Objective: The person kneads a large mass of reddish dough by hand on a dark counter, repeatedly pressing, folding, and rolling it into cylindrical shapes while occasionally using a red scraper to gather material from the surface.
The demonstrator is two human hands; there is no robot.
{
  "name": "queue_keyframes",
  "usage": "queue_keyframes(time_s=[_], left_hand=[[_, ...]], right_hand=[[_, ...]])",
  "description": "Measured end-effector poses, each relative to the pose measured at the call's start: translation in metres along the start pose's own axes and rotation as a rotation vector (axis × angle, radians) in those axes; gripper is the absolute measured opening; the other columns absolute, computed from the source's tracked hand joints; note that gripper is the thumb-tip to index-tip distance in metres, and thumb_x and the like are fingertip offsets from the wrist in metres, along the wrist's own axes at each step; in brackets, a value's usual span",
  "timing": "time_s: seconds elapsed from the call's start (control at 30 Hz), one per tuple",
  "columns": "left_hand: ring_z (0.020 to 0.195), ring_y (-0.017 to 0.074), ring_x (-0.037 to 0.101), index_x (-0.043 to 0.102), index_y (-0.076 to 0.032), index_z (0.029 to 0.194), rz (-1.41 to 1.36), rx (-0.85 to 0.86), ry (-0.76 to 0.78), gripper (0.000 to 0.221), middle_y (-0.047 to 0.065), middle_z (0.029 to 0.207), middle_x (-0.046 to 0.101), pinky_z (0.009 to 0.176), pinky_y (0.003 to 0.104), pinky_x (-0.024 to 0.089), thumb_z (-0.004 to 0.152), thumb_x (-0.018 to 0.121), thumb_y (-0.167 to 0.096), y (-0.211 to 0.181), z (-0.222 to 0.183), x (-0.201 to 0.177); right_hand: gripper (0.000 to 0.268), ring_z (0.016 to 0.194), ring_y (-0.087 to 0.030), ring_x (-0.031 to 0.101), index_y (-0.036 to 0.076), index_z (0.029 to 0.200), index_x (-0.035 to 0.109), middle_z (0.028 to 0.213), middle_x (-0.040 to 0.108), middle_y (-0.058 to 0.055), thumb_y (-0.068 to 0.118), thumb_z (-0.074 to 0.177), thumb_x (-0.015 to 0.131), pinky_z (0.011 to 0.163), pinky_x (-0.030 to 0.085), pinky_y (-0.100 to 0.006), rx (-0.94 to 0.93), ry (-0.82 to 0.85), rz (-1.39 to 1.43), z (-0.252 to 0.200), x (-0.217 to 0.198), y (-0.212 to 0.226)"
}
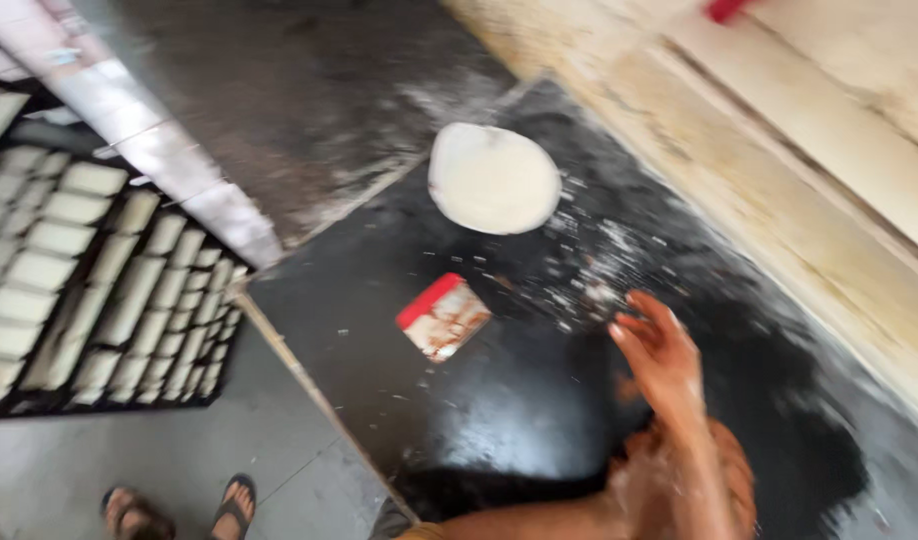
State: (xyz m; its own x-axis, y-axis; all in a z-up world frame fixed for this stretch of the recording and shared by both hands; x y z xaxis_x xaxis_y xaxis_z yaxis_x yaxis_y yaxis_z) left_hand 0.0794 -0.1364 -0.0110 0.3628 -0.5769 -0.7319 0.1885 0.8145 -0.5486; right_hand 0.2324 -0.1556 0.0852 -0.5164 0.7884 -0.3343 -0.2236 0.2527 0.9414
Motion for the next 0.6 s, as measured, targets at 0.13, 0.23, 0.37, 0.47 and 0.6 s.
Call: queue_keyframes(time_s=[0.13, 0.23, 0.37, 0.47, 0.6], left_hand=[[0.156, 0.0384, 0.034, 0.055, -0.014, 0.153, -0.022, 0.094, -0.01, 0.077, 0.017, 0.16, 0.046, 0.134, 0.066, 0.018, 0.096, 0.057, -0.065, -0.058, 0.027, 0.046], [0.157, 0.0402, 0.03, 0.056, -0.019, 0.152, -0.057, 0.112, 0.02, 0.075, 0.017, 0.164, 0.04, 0.134, 0.064, 0.019, 0.096, 0.056, -0.069, -0.067, 0.025, 0.043], [0.159, 0.0435, 0.028, 0.05, -0.015, 0.155, -0.065, 0.151, 0.089, 0.09, 0.021, 0.167, 0.037, 0.13, 0.066, 0.017, 0.089, 0.055, -0.076, -0.08, 0.028, 0.023], [0.162, 0.0421, 0.025, 0.042, -0.014, 0.163, -0.056, 0.301, 0.123, 0.1, 0.021, 0.169, 0.035, 0.131, 0.065, 0.019, 0.087, 0.057, -0.078, -0.084, 0.014, 0.002], [0.153, 0.0472, 0.023, 0.035, -0.012, 0.158, -0.032, 0.43, 0.459, 0.117, 0.024, 0.163, 0.03, 0.122, 0.069, 0.019, 0.067, 0.067, -0.079, -0.088, -0.02, -0.039]], right_hand=[[0.052, 0.124, -0.022, 0.067, 0.006, 0.141, 0.064, 0.138, 0.068, -0.01, 0.013, 0.092, 0.076, 0.107, 0.053, -0.035, 0.031, -0.226, -0.296, -0.101, -0.138, -0.052], [0.064, 0.13, -0.024, 0.059, 0.006, 0.148, 0.055, 0.145, 0.061, -0.011, 0.021, 0.089, 0.075, 0.109, 0.049, -0.036, 0.091, -0.161, -0.183, -0.176, -0.161, -0.116], [0.087, 0.154, -0.032, 0.033, 0.003, 0.162, 0.031, 0.167, 0.034, -0.018, 0.041, 0.093, 0.068, 0.125, 0.027, -0.043, -0.126, -0.185, -0.178, -0.229, -0.128, -0.148], [0.132, 0.16, -0.036, 0.028, 0.005, 0.166, 0.024, 0.172, 0.028, -0.02, 0.069, 0.064, 0.077, 0.13, 0.025, -0.045, -0.192, -0.174, -0.321, -0.231, -0.127, -0.135], [0.153, 0.152, -0.051, 0.011, 0.005, 0.16, 0.013, 0.164, 0.012, -0.031, 0.066, 0.042, 0.089, 0.122, 0.017, -0.058, -0.274, -0.082, -0.584, -0.268, -0.116, -0.106]])
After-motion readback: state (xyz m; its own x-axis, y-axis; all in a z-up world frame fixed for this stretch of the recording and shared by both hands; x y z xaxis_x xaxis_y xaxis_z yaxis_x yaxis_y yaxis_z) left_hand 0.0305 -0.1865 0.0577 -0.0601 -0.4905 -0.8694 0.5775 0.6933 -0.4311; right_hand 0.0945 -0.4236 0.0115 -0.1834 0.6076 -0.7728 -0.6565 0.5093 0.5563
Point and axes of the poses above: each hand's wrist, its own z-axis towards the middle knuckle, its own x-axis out of the palm, y = z × x, the point moved 1 cm from there along z, towards the middle knuckle
